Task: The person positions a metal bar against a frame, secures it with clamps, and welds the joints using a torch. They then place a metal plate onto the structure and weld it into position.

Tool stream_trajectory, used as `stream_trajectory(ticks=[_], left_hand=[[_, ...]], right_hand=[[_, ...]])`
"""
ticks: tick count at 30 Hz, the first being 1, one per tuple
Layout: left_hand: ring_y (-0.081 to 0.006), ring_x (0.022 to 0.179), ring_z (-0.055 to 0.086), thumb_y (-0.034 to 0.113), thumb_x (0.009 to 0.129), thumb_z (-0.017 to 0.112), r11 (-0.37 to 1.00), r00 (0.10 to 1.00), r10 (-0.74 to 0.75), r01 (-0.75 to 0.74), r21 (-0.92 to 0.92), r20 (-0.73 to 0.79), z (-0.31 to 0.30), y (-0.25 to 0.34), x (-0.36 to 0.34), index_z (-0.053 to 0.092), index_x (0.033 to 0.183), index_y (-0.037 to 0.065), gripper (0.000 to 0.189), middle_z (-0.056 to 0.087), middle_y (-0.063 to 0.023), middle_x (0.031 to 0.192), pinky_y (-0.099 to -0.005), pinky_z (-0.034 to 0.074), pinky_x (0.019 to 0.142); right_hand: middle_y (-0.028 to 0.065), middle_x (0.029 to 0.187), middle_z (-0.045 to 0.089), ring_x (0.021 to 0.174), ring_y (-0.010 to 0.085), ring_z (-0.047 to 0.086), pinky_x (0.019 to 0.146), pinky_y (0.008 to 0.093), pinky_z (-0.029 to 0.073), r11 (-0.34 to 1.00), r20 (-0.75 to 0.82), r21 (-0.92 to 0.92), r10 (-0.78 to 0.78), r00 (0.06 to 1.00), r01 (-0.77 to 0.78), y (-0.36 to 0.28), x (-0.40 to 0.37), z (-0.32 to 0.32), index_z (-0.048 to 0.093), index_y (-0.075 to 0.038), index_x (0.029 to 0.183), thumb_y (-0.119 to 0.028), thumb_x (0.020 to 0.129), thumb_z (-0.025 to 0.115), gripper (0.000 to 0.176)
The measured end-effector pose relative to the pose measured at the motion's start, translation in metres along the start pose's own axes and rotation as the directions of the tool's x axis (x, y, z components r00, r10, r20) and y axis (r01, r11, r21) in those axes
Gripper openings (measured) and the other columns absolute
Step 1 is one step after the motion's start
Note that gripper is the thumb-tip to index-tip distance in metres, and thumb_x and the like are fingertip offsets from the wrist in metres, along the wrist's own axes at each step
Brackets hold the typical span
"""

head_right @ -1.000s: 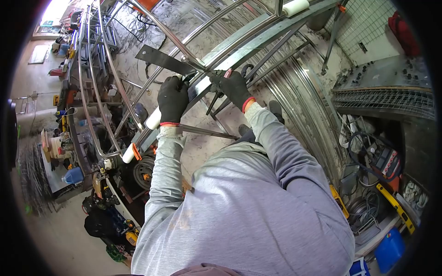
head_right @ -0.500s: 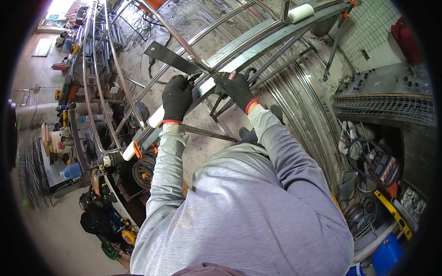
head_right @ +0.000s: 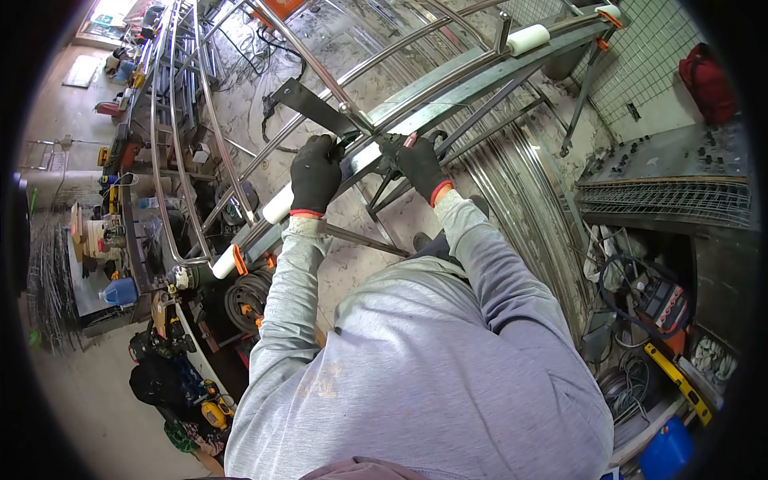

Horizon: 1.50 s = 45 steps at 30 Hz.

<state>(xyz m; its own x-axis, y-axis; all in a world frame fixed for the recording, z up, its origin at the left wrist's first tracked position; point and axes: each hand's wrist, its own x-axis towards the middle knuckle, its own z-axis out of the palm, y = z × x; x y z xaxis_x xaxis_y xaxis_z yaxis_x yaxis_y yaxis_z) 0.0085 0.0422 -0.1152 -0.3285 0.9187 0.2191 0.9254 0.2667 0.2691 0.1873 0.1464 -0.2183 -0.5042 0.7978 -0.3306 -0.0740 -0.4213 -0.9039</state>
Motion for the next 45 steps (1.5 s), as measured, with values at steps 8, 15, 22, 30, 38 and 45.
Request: stream_trajectory(ticks=[8,15,22,30,38,45], left_hand=[[-0.0382,0.093,0.067,0.016,0.089,0.067,1.000,1.000,0.025,-0.025,0.016,-0.013,0.001,0.000,0.000,0.070,0.095,0.009,0.010,0.068,-0.0153,0.097,-0.0497,0.052,0.081],[-0.0396,0.095,0.066,0.021,0.093,0.069,0.999,0.999,0.040,-0.040,0.004,-0.024,0.002,-0.002,0.000,0.069,0.096,0.006,0.015,0.068,-0.0167,0.097,-0.0493,0.051,0.081],[-0.0399,0.093,0.066,0.021,0.094,0.069,0.999,0.999,0.052,-0.051,0.013,-0.015,0.001,-0.002,0.000,0.069,0.096,0.006,0.015,0.067,-0.0166,0.097,-0.0491,0.051,0.080],[-0.0402,0.091,0.066,0.019,0.094,0.070,1.000,1.000,0.024,-0.024,-0.002,-0.004,-0.003,0.002,0.000,0.068,0.094,0.005,0.014,0.067,-0.0167,0.096,-0.0489,0.051,0.079],[-0.0396,0.085,0.064,0.019,0.092,0.071,0.982,0.987,0.016,-0.045,-0.185,-0.159,-0.005,-0.007,-0.016,0.068,0.092,0.004,0.015,0.066,-0.0177,0.092,-0.0486,0.050,0.076],[-0.0129,0.077,0.062,0.013,0.098,0.066,0.575,0.940,-0.326,0.277,-0.769,0.095,-0.078,0.043,-0.116,0.072,0.117,-0.003,0.025,0.069,-0.0057,0.085,-0.0296,0.050,0.070]], right_hand=[[0.0029,0.072,0.071,0.061,0.0102,0.061,0.054,0.0293,0.048,0.996,0.019,0.085,0.026,0.999,-0.028,-0.011,-0.009,0.004,0.078,0.001,0.090,-0.028,0.090,0.082,0.029],[0.0040,0.072,0.071,0.060,0.0098,0.059,0.054,0.0301,0.047,0.998,-0.057,-0.052,0.019,0.998,-0.022,-0.009,-0.007,0.000,0.077,0.002,0.087,-0.030,0.088,0.084,0.033],[-0.0016,0.066,0.061,0.060,0.0074,0.051,0.055,0.0293,0.042,0.997,-0.053,-0.071,0.016,0.998,-0.020,0.017,0.011,-0.004,0.070,0.000,0.074,-0.032,0.084,0.086,0.037],[-0.0016,0.067,0.061,0.061,0.0069,0.051,0.056,0.0301,0.041,0.999,-0.099,-0.022,0.023,0.995,-0.025,0.017,0.012,-0.002,0.072,0.001,0.077,-0.034,0.083,0.086,0.039],[0.0002,0.080,0.071,0.062,0.0055,0.055,0.057,0.0245,0.044,0.994,0.064,0.096,-0.052,0.997,0.046,-0.023,-0.024,0.003,0.077,0.000,0.100,-0.037,0.097,0.074,0.037],[0.0025,0.083,0.065,0.067,0.0114,0.058,0.056,0.0281,0.046,0.922,-0.089,0.387,0.052,0.995,-0.014,-0.017,-0.115,-0.054,0.069,-0.002,0.128,-0.035,0.105,0.057,0.042]])
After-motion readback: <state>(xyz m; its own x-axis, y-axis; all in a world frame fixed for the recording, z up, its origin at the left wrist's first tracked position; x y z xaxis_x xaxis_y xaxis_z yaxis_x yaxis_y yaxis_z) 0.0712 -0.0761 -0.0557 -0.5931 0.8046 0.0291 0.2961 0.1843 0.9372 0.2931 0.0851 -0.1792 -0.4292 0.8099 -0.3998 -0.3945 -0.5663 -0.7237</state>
